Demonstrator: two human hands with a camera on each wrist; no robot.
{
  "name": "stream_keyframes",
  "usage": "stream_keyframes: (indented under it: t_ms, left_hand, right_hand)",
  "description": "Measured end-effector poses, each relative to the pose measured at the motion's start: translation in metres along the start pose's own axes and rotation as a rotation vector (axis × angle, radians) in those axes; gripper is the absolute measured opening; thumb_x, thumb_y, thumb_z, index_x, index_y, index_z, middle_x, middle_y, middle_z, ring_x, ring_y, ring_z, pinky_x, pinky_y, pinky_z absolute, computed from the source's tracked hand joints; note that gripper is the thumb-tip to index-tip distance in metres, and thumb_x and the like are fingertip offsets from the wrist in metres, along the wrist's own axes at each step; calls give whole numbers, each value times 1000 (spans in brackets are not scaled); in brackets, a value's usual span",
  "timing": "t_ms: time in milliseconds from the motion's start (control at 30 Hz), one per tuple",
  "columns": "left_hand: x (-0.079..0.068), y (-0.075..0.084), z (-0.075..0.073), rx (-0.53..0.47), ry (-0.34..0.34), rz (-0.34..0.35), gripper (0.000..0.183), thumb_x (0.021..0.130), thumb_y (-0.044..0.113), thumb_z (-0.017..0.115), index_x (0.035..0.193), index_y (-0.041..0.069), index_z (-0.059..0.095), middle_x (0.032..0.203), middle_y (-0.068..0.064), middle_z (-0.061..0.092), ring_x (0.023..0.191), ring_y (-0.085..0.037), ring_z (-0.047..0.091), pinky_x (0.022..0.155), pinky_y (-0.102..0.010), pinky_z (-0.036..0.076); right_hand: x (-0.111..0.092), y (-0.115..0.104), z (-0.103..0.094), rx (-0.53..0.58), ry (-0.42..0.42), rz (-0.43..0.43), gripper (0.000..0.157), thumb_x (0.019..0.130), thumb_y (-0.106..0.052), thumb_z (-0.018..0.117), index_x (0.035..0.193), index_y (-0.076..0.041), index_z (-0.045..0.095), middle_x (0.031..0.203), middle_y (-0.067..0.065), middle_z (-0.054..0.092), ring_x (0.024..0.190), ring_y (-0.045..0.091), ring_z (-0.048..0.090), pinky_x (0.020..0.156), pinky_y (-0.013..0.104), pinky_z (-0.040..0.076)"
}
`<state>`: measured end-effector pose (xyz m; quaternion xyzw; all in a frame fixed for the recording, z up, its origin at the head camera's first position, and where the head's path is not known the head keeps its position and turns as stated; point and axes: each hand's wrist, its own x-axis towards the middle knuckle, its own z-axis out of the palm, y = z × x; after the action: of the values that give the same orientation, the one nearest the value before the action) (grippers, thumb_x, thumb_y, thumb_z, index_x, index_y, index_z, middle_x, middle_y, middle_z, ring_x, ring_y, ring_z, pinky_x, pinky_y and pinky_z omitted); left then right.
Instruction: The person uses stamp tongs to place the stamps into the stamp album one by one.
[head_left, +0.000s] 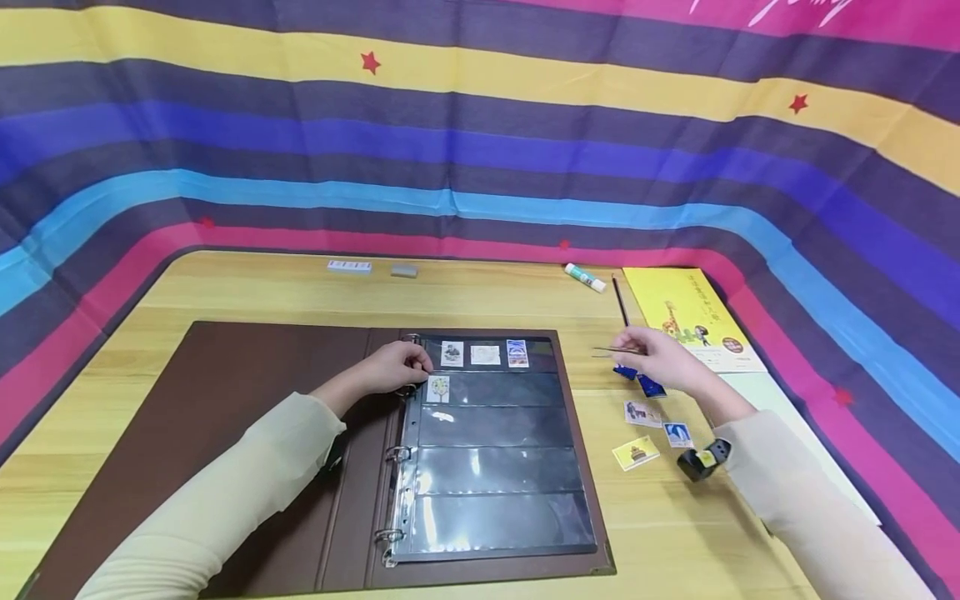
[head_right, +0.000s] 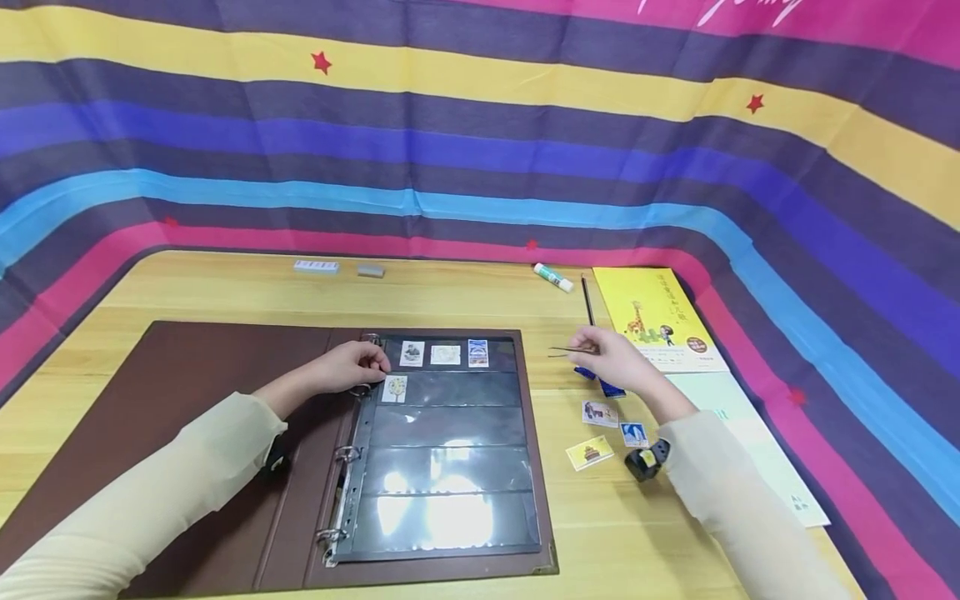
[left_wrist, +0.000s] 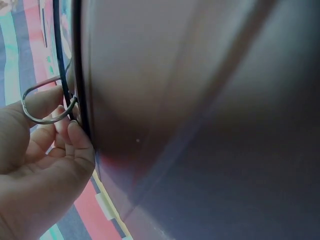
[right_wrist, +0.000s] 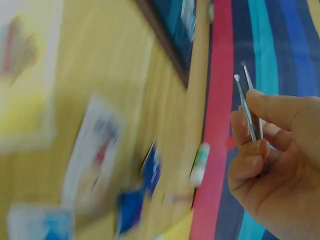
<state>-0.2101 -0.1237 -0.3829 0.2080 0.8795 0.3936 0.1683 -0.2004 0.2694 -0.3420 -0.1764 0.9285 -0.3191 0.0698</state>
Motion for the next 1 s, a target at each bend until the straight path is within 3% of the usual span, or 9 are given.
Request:
stream_keyframes:
  t_ms: [200,433,1000]
  left_hand:
    - [-2,-2,0,-10,1,-6,6,79,6,52,84,3,55,68,-4,47,60,-15,43,60,-28,36]
    - [-2,-1,1,-17,0,2,6,79,5,52,84,2,55,68,-4,47,60,-15,42,61,-28,37]
    - [1,-3,1,-19,2,-9,5,79,4,53,83,3,55,68,-3,47,60,-15,43,60,-28,37]
  right_hand:
    - [-17,32,-12,-135,66,105,17,78,-18,57,84,-3,55,76,6,54,67,18,48,56,30,39]
    - [-23,54,-21,-219,74,241,19,77,-17,57,84,0,57,74,7,54,65,19,48,55,31,39]
    - [-18,59,-13,-204,94,256,14,75,-17,60,75,-3,60,68,3,54,61,17,45,56,31,36]
